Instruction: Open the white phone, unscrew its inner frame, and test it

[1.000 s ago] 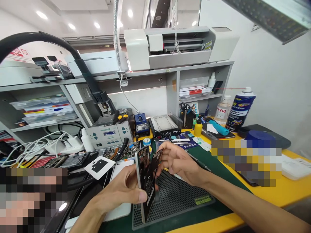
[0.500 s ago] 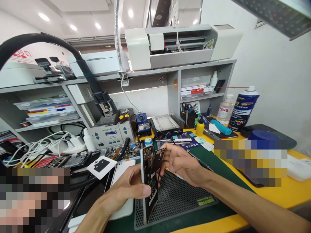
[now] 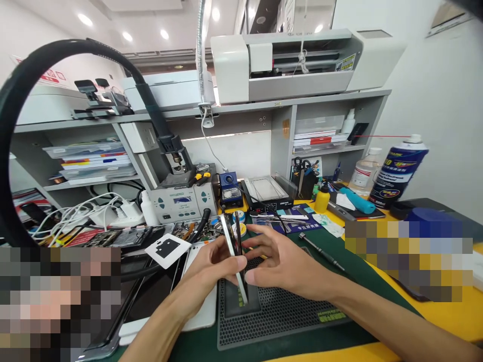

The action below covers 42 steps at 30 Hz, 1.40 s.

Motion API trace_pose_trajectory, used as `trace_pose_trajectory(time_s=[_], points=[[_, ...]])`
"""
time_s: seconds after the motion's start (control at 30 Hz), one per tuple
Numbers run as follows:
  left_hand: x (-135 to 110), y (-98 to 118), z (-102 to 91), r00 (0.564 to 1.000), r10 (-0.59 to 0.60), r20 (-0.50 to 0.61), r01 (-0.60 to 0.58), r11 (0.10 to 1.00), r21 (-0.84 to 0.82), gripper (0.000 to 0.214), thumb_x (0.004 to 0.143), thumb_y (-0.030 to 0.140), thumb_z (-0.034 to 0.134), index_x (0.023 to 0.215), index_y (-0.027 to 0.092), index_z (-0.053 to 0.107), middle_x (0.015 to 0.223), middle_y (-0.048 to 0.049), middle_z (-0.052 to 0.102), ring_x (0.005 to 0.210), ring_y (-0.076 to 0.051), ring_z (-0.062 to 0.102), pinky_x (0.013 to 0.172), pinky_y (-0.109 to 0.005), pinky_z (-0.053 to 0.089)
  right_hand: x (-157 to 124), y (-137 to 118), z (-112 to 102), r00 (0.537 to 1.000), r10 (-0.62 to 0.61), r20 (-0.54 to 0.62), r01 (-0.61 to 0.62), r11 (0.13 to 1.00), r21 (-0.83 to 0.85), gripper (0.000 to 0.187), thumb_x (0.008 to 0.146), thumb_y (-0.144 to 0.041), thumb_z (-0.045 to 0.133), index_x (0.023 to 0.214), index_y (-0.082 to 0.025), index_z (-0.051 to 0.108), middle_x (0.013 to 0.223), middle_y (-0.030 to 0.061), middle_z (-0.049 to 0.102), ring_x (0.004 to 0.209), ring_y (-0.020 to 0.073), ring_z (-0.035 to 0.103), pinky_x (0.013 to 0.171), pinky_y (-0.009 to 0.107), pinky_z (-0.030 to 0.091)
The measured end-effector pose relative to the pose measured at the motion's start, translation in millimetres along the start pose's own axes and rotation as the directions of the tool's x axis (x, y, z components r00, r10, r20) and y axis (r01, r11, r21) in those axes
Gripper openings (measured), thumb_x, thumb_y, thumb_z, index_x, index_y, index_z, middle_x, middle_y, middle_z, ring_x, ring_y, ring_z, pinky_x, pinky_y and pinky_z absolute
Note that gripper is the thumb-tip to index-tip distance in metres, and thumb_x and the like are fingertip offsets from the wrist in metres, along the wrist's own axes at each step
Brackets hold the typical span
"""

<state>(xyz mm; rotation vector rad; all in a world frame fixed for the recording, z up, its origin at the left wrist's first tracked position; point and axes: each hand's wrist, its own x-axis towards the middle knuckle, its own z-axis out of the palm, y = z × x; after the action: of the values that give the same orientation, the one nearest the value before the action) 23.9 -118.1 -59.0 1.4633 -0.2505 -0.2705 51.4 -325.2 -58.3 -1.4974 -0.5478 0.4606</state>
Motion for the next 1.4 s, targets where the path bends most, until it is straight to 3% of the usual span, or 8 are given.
trace_pose_trajectory(time_s=[0.2,0.57,0.77,0.87,1.1,1.17,1.3,1.4], points=[[2,-1,2.9,0.999,0.03,-0.028,-0.028,0.997,0.074,0.03,0.082,0.029,0.074,0.109,0.017,0.067,0.097,-0.0048,0.066,0.091,-0.021,0.061,0.081,-0.033,0.053,2,3,2,1.0,0.002,-0.026,-0.003,0.999,-0.042,0.089,0.075,-0.03,0.084,0.149,-0.022,0.035,0.132,0.0156,0.06,0.117,0.0282,0.063,0.097,0.048,0.054],[0,-1,-3.0,0.999,0.03,0.014,-0.032,0.996,0.088,0.026,0.08,0.025,0.076,0.103,0.018,0.067,0.086,-0.0013,0.062,0.085,-0.018,0.058,0.089,-0.036,0.05,4,13,6,1.0,0.014,-0.001,-0.014,1.0,0.014,0.074,0.078,-0.026,0.08,0.143,-0.024,0.044,0.137,0.0142,0.053,0.112,0.0262,0.064,0.087,0.041,0.056],[-2,3,-4.2,0.99,0.002,0.143,-0.019,0.993,0.119,0.033,0.077,0.034,0.08,0.104,0.018,0.069,0.097,-0.0042,0.069,0.091,-0.022,0.061,0.092,-0.039,0.048,4,2,4,0.985,-0.131,0.111,0.115,0.983,0.142,0.06,0.077,-0.03,0.082,0.13,-0.022,0.055,0.133,0.0117,0.06,0.119,0.0277,0.06,0.101,0.048,0.048],[-2,3,-4.4,0.989,0.007,0.144,-0.034,0.982,0.185,0.036,0.075,0.038,0.083,0.102,0.019,0.068,0.096,-0.0033,0.067,0.093,-0.022,0.06,0.09,-0.037,0.048,3,0,5,0.995,-0.097,0.033,0.092,0.987,0.129,0.047,0.083,-0.039,0.077,0.121,-0.019,0.059,0.124,0.0106,0.065,0.116,0.0271,0.061,0.103,0.048,0.045],[1,-1,-4.1,0.989,-0.032,0.142,0.001,0.977,0.213,0.037,0.076,0.04,0.082,0.104,0.021,0.068,0.095,-0.0017,0.066,0.093,-0.021,0.059,0.09,-0.036,0.048,4,-1,11,0.985,-0.047,-0.165,0.042,0.999,-0.03,0.041,0.077,-0.035,0.08,0.107,-0.017,0.058,0.107,0.0073,0.066,0.098,0.0243,0.064,0.091,0.043,0.05],[1,0,-2.6,0.987,-0.051,0.15,0.02,0.978,0.206,0.039,0.077,0.039,0.081,0.109,0.021,0.068,0.097,-0.002,0.067,0.095,-0.022,0.06,0.091,-0.037,0.048,4,-2,11,0.985,-0.041,-0.17,0.036,0.999,-0.033,0.039,0.077,-0.031,0.078,0.108,-0.017,0.058,0.108,0.0069,0.067,0.097,0.0238,0.065,0.09,0.042,0.05],[0,2,1.8,0.982,-0.057,0.179,0.032,0.99,0.14,0.054,0.078,0.036,0.08,0.127,0.022,0.063,0.121,-0.0062,0.068,0.11,-0.027,0.061,0.088,-0.035,0.051,4,-4,10,0.99,-0.02,-0.14,0.022,1.0,0.015,0.039,0.074,-0.023,0.076,0.108,-0.016,0.057,0.107,0.0062,0.068,0.093,0.0217,0.066,0.084,0.037,0.05],[-1,0,1.9,0.986,-0.057,0.157,0.038,0.992,0.117,0.055,0.076,0.03,0.081,0.128,0.022,0.064,0.128,-0.0063,0.068,0.118,-0.029,0.06,0.09,-0.034,0.051,3,-7,8,0.993,0.017,-0.116,-0.017,1.0,0.0,0.035,0.074,-0.02,0.074,0.105,-0.016,0.057,0.097,0.003,0.069,0.081,0.0178,0.065,0.073,0.031,0.048]])
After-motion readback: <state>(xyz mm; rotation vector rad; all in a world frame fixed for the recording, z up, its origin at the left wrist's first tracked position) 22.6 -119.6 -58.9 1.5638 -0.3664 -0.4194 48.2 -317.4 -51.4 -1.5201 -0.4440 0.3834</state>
